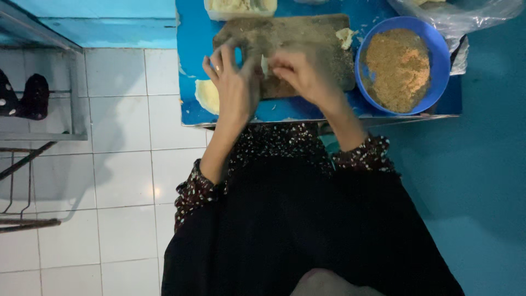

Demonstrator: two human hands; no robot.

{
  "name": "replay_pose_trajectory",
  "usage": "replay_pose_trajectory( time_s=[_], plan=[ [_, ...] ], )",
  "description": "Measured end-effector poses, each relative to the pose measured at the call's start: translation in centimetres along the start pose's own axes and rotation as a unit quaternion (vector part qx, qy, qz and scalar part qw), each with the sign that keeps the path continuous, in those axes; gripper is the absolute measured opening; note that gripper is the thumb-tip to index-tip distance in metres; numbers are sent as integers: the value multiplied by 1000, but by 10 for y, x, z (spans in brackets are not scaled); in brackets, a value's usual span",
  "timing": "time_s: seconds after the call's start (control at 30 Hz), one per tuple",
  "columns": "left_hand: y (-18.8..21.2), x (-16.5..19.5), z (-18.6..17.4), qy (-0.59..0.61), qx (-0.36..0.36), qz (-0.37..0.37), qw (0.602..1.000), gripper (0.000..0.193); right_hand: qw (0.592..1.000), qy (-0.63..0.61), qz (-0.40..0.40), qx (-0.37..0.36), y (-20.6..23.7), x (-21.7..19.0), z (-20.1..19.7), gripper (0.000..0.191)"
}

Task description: The person sits at a small blue table and folds thin square dough wrappers one at a time on a wooden cutting board, peeling wrappers apart from a stack and folding them over by hand. A blue bowl of brown crumbly filling sits beside the board, and folded wrappers accumulate on the table.

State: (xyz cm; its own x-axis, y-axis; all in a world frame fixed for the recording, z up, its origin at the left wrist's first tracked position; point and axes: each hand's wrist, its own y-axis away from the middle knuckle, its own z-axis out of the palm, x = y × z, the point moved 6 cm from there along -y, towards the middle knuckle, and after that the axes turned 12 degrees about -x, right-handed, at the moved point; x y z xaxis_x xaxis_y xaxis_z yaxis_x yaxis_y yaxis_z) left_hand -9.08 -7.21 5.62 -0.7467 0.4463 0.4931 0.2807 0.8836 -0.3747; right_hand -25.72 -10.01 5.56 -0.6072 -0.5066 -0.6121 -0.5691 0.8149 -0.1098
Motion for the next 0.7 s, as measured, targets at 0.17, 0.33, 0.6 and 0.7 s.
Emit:
replay_pose_trajectory(
  time_s=[0.17, 0.33, 0.6, 0.7],
  plan=[
    [10, 6, -10, -19, -22, 61, 998, 12, 988, 74, -132, 17, 23, -13, -4, 19],
    [9, 8, -11, -6, -15, 59, 998, 10, 988, 74, -130, 45, 22, -8, -1, 14],
    [7, 6, -10, -3, -14, 60, 998, 6, 998, -55, 40, -8, 9, 3, 1, 12],
    [6, 5, -8, -21, -19, 76, 997, 6, 995, 98, 7, 22, 9, -15, -2, 11]
  ],
)
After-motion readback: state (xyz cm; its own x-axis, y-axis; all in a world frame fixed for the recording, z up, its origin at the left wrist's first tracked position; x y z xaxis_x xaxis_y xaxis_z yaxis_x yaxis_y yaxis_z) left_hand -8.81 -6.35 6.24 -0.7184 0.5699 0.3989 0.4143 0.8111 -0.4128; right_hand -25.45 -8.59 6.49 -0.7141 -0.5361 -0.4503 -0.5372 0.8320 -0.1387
